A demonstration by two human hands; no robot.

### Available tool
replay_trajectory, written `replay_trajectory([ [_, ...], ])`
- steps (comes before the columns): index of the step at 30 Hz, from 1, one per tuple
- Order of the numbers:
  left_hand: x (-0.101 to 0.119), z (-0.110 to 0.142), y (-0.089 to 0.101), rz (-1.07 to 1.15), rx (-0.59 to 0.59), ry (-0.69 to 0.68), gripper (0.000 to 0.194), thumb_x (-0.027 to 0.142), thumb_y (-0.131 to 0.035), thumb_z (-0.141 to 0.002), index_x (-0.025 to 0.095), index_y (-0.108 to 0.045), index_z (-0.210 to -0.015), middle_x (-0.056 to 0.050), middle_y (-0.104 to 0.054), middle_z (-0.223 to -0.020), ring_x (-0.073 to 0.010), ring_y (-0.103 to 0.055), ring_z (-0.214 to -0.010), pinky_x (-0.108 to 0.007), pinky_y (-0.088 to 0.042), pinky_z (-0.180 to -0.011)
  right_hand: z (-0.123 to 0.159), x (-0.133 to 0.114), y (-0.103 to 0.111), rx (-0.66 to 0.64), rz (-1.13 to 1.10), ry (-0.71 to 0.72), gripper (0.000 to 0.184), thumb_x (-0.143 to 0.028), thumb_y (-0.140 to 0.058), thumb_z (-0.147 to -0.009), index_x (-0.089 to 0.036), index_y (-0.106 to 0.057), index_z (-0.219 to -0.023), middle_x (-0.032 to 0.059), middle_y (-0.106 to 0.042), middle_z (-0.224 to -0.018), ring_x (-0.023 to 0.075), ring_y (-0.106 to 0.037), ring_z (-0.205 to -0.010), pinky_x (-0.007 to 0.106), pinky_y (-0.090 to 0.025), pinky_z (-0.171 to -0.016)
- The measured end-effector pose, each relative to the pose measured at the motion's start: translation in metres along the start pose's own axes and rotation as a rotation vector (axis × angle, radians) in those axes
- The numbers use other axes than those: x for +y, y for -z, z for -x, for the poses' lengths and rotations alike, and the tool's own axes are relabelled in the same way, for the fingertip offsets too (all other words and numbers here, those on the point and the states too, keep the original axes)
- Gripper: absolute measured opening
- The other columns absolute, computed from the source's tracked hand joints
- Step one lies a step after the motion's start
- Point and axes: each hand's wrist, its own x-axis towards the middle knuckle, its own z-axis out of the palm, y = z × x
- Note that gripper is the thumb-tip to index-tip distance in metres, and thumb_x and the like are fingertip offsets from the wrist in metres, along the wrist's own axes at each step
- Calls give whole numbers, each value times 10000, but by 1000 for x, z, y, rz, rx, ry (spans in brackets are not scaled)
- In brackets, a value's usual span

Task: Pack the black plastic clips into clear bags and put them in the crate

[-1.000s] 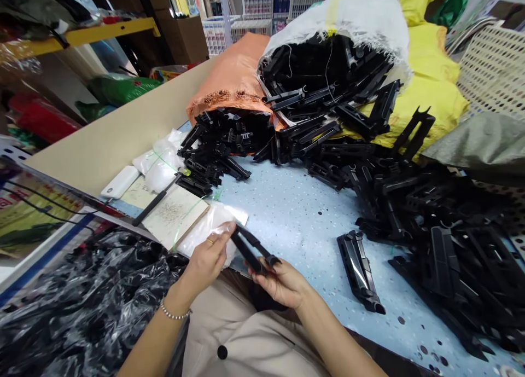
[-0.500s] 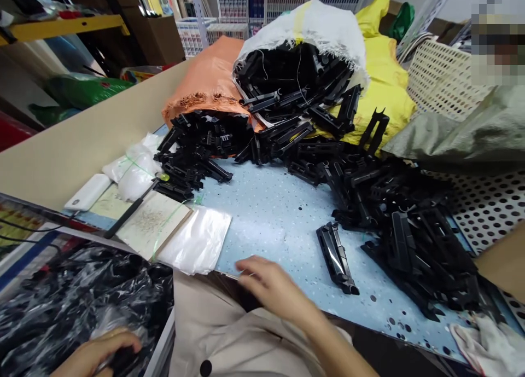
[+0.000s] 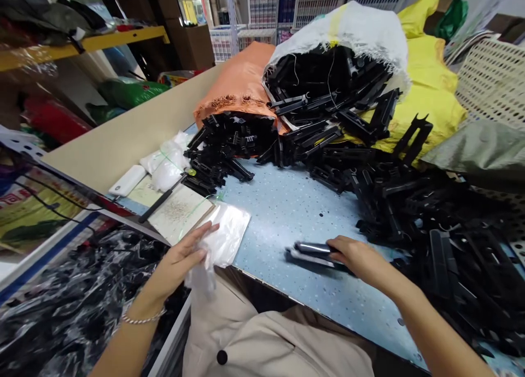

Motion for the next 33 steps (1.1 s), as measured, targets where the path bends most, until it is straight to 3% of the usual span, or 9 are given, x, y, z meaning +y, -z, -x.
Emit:
replay_trajectory([
  [3,-1,-29,-40,-91,49,-138,669,217,-581,-842,270,-324,-1458,-102,-414,-1477,-243,-422,-1331,-375,-417,-1047,-13,-54,-13,-86,-735,-215,352,-436,-605,-826,-193,-692,-1066,114,-723,-1012,266,-673,-914,381,-532,-816],
  [6,-5,-46,-76,-252,70,-279,709,151,-574,-827,274,-290,-1464,-91,-366,-1506,-238,-332,-1384,-421,-298,-1136,-32,-110,-38,-192,-1525,-259,360,-442,-659,-799,-180,-690,-1045,102,-725,-957,249,-699,-823,394,-562,-747],
  [9,-10,-53,-93,-267,94,-319,676,90,-556,-798,243,-345,-1422,-110,-430,-1435,-244,-380,-1342,-416,-331,-1111,-51,-143,-59,-194,-1831,-254,264,-370,-756,-733,-129,-708,-831,77,-723,-768,208,-701,-703,346,-575,-700],
  [15,-20,-44,-68,-40,241,-200,222,161,-510,-857,214,-545,-1069,-96,-537,-1236,-171,-613,-960,-269,-514,-738,-62,-139,-57,-153,-1927,-330,284,-284,-773,-733,-110,-708,-947,127,-726,-991,197,-710,-733,312,-588,-671],
  [19,-17,-39,-53,-220,173,-234,227,69,-424,-830,173,-616,-766,-103,-598,-1123,-222,-547,-1140,-325,-469,-870,-61,-135,-54,-169,-1881,-313,303,-300,-776,-728,-105,-707,-950,131,-726,-991,210,-712,-747,324,-591,-683],
  [24,-12,-47,-54,-121,34,-95,203,126,-505,-816,161,-679,-912,-70,-680,-955,-182,-635,-927,-308,-498,-837,-59,-136,-58,-191,-1831,-306,261,-325,-791,-702,-117,-705,-834,109,-742,-853,206,-707,-699,324,-584,-671],
  [27,-15,-51,-52,-231,79,-133,257,106,-479,-820,169,-703,-929,-57,-675,-912,-170,-639,-873,-301,-508,-811,-56,-130,-55,-166,-1771,-329,286,-352,-801,-682,-124,-707,-827,97,-739,-777,224,-709,-719,336,-579,-685],
  [31,-21,-47,-52,-475,124,-224,346,80,-461,-819,193,-693,-1050,-76,-643,-1096,-190,-629,-1008,-329,-495,-910,-42,-125,-43,-1,-1713,-406,329,-389,-794,-693,-139,-704,-887,98,-745,-847,210,-709,-755,305,-571,-708],
  [33,-23,-45,-56,-529,147,-249,387,92,-484,-817,197,-643,-1154,-91,-597,-1207,-185,-639,-991,-328,-508,-910,-31,-130,-39,-56,-1759,-400,368,-424,-765,-724,-139,-693,-945,89,-735,-816,182,-700,-675,260,-563,-611],
])
